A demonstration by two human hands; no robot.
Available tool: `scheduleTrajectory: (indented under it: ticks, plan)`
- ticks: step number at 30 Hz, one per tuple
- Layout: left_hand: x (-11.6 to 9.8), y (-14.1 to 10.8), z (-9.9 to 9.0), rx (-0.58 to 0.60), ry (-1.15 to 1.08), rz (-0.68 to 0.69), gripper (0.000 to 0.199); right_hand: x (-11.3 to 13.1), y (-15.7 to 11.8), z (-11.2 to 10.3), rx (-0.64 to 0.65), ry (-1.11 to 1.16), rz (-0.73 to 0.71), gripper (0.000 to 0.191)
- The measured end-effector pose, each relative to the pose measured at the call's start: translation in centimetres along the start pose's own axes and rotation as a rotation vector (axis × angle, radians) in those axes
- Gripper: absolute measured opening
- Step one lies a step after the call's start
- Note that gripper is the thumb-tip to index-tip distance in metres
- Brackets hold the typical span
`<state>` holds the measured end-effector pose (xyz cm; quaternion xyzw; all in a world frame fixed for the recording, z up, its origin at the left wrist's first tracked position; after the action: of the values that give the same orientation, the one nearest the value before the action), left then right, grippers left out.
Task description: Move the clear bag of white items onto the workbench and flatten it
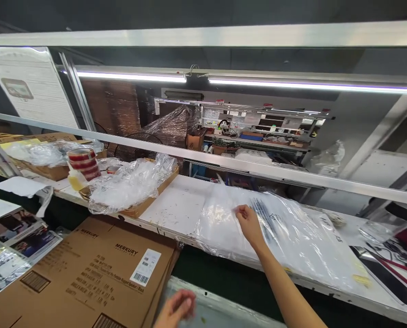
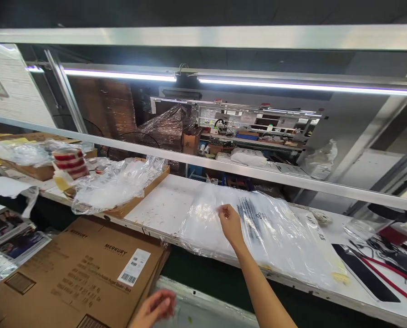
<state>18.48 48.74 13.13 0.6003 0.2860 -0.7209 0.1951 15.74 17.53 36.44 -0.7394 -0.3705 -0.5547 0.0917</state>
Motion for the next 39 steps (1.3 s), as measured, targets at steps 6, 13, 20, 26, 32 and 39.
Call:
scheduleTrajectory:
  ticks: [6, 13, 20, 26, 32, 39]
  plan:
    - [-18.0, 5.9, 1.2, -0.071, -0.151, 0.402, 0.077, -1.2, -1.5, 1.3, 0.141, -0.059, 0.063, 0.036]
    - [-24.2, 16.4, 4.4, -0.086, 0.215, 0.362, 0.067, -0.2, -2.9, 2.4, 0.273, -0.185, 0.033, 0.044]
    - [-23.5, 19.6, 6.2, 0.066, 0.155, 0.227, 0.015, -0.7, -3.4, 3.0, 0.285, -0.266, -0.028, 0.031]
    - [-22.4, 19.4, 6.6, 0.167, 0.210, 0.308, 0.040, -1.2, -2.1, 2.7, 0.337, -0.217, -0.040, 0.032]
    - [-21.5, 20.1, 6.4, 0.174, 0.313, 0.357, 0.041, -1.7, -1.9, 2.9, 0.235, -0.183, 0.006, 0.024]
    - [-20.8, 20.3, 6.1, 0.161, 0.324, 0.369, 0.051, -2.5, -1.6, 2.6, 0.183, -0.017, 0.007, 0.032]
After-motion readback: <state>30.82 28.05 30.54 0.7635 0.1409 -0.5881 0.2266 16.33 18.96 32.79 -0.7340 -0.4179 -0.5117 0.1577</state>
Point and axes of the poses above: each hand's wrist, its own y-axis towards the middle knuckle, its own z-axis out of the palm, x = y × z, the point moved 4 cm from there along y, towards the middle knuckle, and after that the axes turned 4 degrees about z, right-handed, at the moved point
